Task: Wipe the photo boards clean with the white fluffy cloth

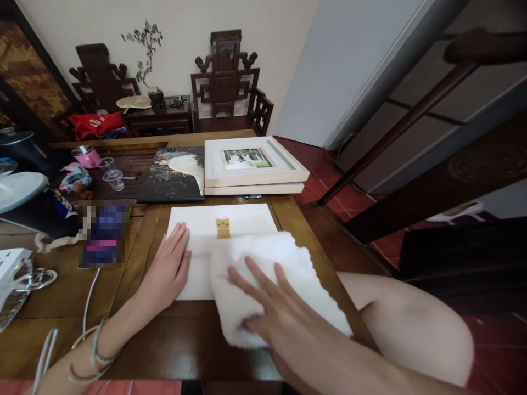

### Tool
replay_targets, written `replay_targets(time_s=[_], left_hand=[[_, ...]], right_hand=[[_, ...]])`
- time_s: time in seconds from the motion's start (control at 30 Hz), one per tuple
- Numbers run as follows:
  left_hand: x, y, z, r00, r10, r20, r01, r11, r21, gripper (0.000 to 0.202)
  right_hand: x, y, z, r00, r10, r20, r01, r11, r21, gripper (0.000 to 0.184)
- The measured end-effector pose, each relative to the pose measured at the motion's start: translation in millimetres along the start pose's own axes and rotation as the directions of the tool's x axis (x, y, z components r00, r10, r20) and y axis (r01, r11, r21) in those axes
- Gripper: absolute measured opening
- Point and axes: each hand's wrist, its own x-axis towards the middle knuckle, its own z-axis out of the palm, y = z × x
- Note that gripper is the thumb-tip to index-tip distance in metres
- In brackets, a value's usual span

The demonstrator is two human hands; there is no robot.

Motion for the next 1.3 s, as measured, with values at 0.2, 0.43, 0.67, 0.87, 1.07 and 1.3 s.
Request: replay_targets(time_s=[0.2,0.43,0.67,0.87,1.07,1.3], left_hand=[[-0.3,-0.3,0.1,1.000,0.002,-0.007,-0.002,1.000,0.003,0.049],[0.0,-0.8,-0.7,1.000,0.005,-0.008,-0.005,1.000,-0.007,0.050],[-0.2,-1.8,-0.2,1.000,0.007,-0.015,-0.007,1.000,-0.012,0.050],[-0.1,-2.2,1.0,0.999,0.027,-0.030,-0.027,1.000,-0.009,0.049],[0.3,-1.5,0.5,1.000,0.010,-0.015,-0.011,1.000,-0.019,0.049],[-0.2,-0.1,-2.3,1.000,0.000,0.002,0.000,1.000,-0.031,0.050]], right_hand=[[3.3,0.7,-9.0,1.000,0.010,0.001,-0.010,1.000,-0.006,0.048],[63.5,25.7,-38.6,0.982,0.124,-0.141,-0.131,0.991,-0.041,0.069],[30.4,1.7,2.7,0.983,0.007,-0.182,-0.020,0.997,-0.072,0.047],[-8.7,-14.6,16.8,0.988,-0.112,-0.102,0.117,0.992,0.042,0.027],[28.0,-0.2,-14.4,0.997,0.018,-0.077,-0.015,0.999,0.043,0.053],[95.8,10.7,-24.4,0.977,0.152,-0.147,-0.176,0.971,-0.163,0.062]])
